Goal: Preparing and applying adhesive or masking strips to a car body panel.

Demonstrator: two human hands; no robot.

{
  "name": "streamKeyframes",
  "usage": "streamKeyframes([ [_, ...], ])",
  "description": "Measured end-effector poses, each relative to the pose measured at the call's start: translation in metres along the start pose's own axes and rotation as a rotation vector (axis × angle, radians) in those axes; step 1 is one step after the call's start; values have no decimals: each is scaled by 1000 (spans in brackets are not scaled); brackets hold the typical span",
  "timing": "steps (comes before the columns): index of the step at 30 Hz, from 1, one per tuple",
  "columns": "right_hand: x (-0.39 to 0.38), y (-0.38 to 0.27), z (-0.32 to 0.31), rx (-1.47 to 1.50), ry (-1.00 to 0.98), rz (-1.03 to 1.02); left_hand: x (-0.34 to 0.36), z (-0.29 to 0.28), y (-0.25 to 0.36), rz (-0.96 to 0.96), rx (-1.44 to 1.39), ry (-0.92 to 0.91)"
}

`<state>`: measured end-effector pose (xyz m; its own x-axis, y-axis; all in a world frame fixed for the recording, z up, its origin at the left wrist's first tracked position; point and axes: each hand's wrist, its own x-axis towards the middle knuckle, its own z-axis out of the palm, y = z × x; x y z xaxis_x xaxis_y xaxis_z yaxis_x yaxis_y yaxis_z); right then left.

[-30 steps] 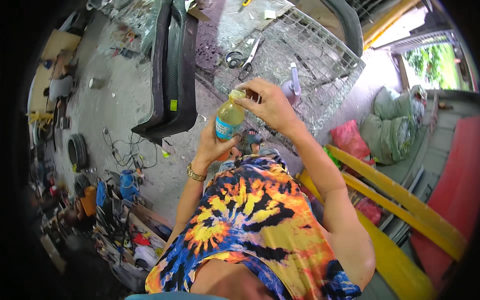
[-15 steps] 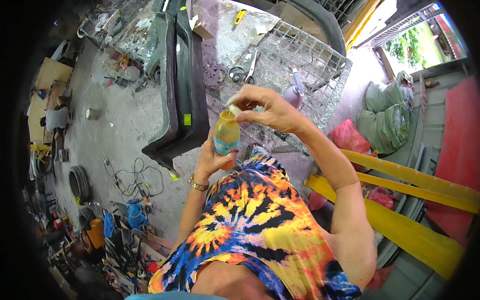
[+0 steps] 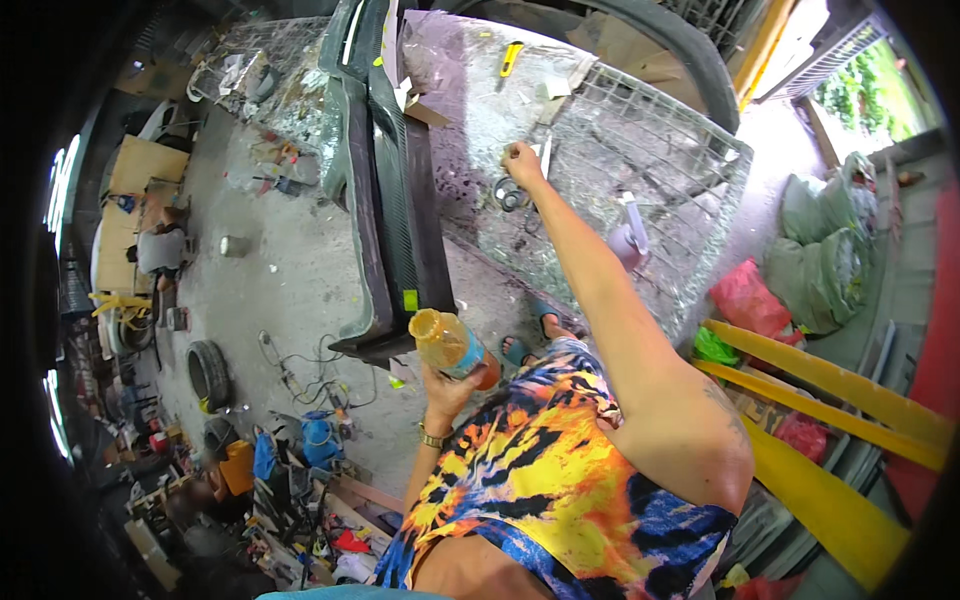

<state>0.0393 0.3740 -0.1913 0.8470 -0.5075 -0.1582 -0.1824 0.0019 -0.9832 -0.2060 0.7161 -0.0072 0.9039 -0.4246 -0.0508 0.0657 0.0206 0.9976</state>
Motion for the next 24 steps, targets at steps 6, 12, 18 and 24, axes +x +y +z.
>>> streamKeyframes([
  [6,28,19,27,-564,10,-125,20,9,-20,-7,221,23],
  [12,15,1,2,-634,176,-388,74,24,23,82,422,-73],
  [18,-167,-176,-56,214,-379,-106,82,13,92,147,841,-127],
  [24,-250,-203,-68,162,-428,-304,91,-12,149,222,1297,-267],
])
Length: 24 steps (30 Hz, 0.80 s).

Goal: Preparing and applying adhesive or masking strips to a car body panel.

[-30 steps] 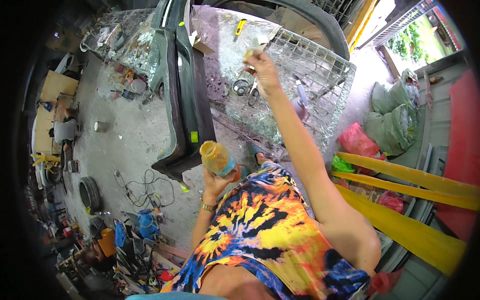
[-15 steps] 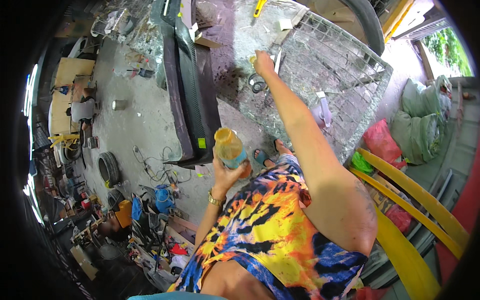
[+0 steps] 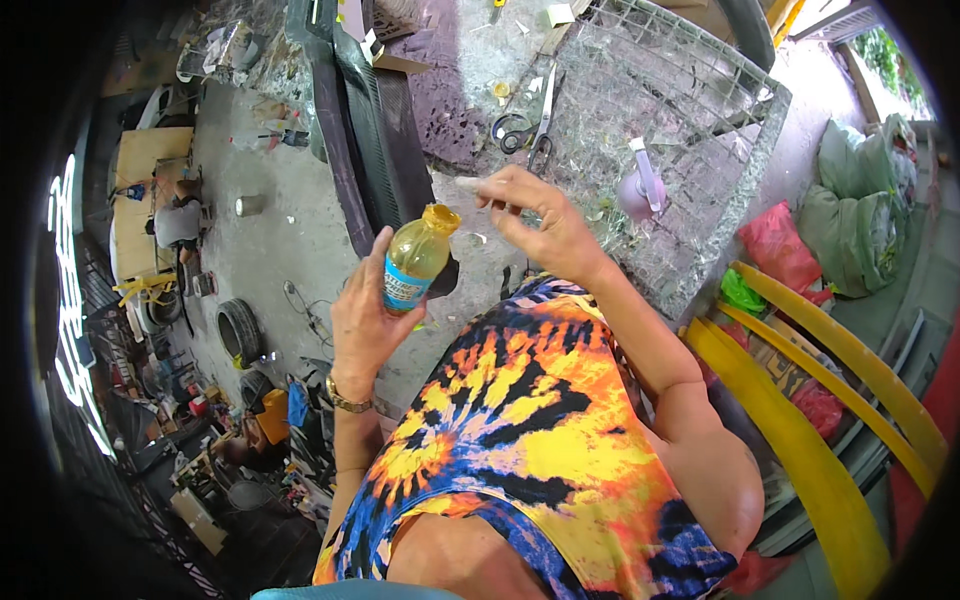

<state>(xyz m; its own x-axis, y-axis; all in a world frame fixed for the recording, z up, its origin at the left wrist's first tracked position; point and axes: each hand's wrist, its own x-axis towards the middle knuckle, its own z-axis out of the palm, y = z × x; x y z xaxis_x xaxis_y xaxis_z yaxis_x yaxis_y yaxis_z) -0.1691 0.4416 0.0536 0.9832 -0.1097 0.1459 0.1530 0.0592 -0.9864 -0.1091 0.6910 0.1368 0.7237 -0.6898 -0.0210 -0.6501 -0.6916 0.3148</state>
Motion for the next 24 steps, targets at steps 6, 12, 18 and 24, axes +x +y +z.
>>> streamKeyframes([
  [6,-4,7,20,12,-13,-74,13,-27,-9,48,219,-57],
  [12,0,4,27,84,13,-106,22,-42,-10,150,278,-44],
  [18,5,10,30,131,33,-155,32,-56,-6,164,372,-82],
  [24,9,7,28,141,-22,-104,40,-64,-3,190,412,-85],
])
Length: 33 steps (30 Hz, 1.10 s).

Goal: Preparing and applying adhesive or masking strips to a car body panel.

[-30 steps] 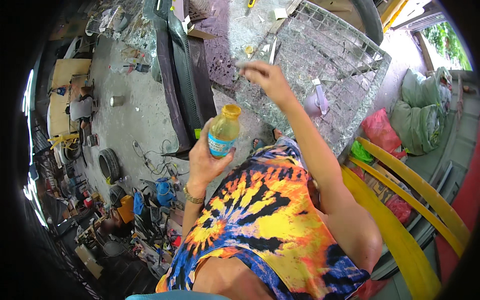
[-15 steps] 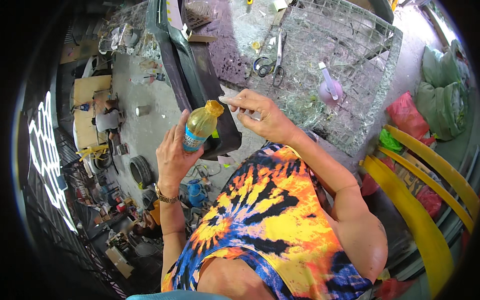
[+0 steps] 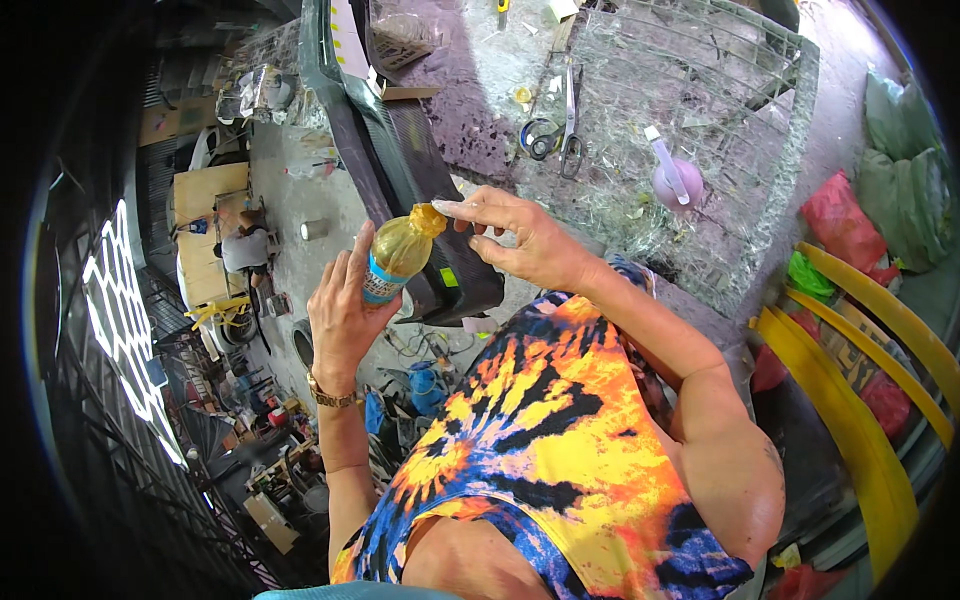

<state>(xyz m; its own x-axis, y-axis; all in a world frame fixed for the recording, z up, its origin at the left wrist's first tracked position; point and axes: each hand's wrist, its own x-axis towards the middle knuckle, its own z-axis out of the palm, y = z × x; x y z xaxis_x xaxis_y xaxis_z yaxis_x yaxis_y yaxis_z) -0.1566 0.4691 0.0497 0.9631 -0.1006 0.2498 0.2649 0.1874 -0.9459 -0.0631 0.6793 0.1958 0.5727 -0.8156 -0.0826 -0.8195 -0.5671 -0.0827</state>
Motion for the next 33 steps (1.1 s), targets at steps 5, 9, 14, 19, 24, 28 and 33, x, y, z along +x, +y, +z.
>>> streamKeyframes([
  [5,4,-2,2,33,-13,-9,2,-11,1,-17,50,-31],
  [9,7,-1,3,71,-30,34,3,-20,2,-34,77,-48],
  [14,9,3,6,88,-9,-74,5,-29,6,-28,136,-42],
  [19,10,3,9,111,-26,-57,4,-35,7,-47,188,-60],
  [24,9,1,10,148,-51,-47,6,-44,6,-21,265,-66],
  [28,10,-4,12,183,-92,0,7,-52,4,-12,307,-101],
  [33,9,4,13,171,-42,-95,13,-56,5,12,330,-116],
])
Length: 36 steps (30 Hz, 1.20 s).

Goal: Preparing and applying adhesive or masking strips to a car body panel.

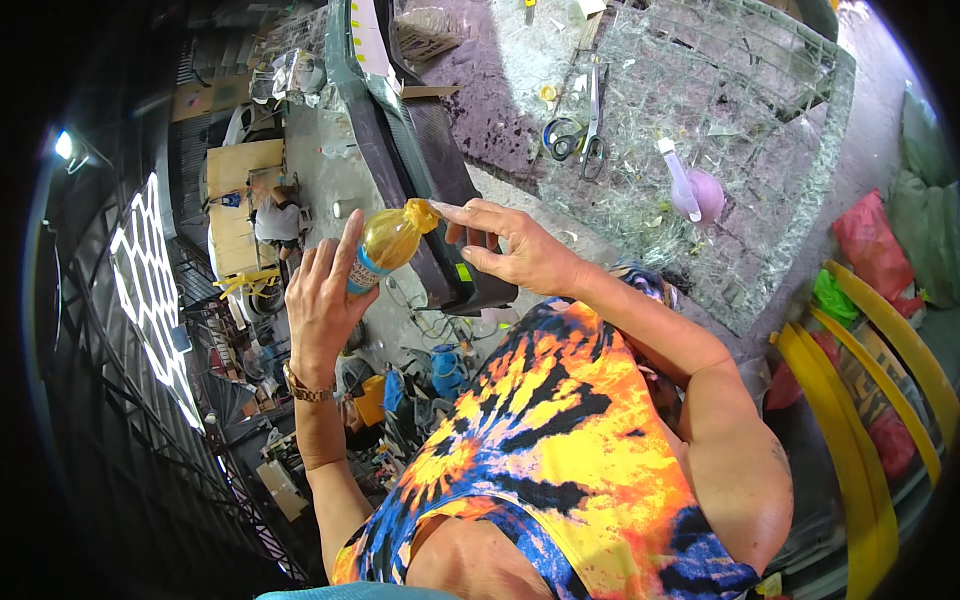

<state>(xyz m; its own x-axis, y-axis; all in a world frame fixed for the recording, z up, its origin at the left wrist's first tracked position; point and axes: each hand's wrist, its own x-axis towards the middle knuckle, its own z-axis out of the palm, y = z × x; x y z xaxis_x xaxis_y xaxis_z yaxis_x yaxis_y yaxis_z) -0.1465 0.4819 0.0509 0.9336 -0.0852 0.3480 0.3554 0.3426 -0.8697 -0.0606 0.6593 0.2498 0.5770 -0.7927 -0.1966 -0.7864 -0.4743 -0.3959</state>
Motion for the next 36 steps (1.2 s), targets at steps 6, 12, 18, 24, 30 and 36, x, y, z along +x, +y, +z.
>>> streamKeyframes([
  [6,2,-3,-3,29,-14,12,2,-3,3,5,-3,29],
  [12,4,-10,-8,64,-56,81,1,-5,5,-40,-47,21],
  [18,5,-10,-4,64,-64,107,-2,-7,4,-47,-38,21],
  [24,9,-14,-5,75,-67,79,-4,-7,4,-66,-53,29],
  [30,13,-16,2,147,-77,132,-12,7,-2,-102,-141,90],
  [36,15,-16,4,180,-31,169,-9,35,0,-121,-274,254],
])
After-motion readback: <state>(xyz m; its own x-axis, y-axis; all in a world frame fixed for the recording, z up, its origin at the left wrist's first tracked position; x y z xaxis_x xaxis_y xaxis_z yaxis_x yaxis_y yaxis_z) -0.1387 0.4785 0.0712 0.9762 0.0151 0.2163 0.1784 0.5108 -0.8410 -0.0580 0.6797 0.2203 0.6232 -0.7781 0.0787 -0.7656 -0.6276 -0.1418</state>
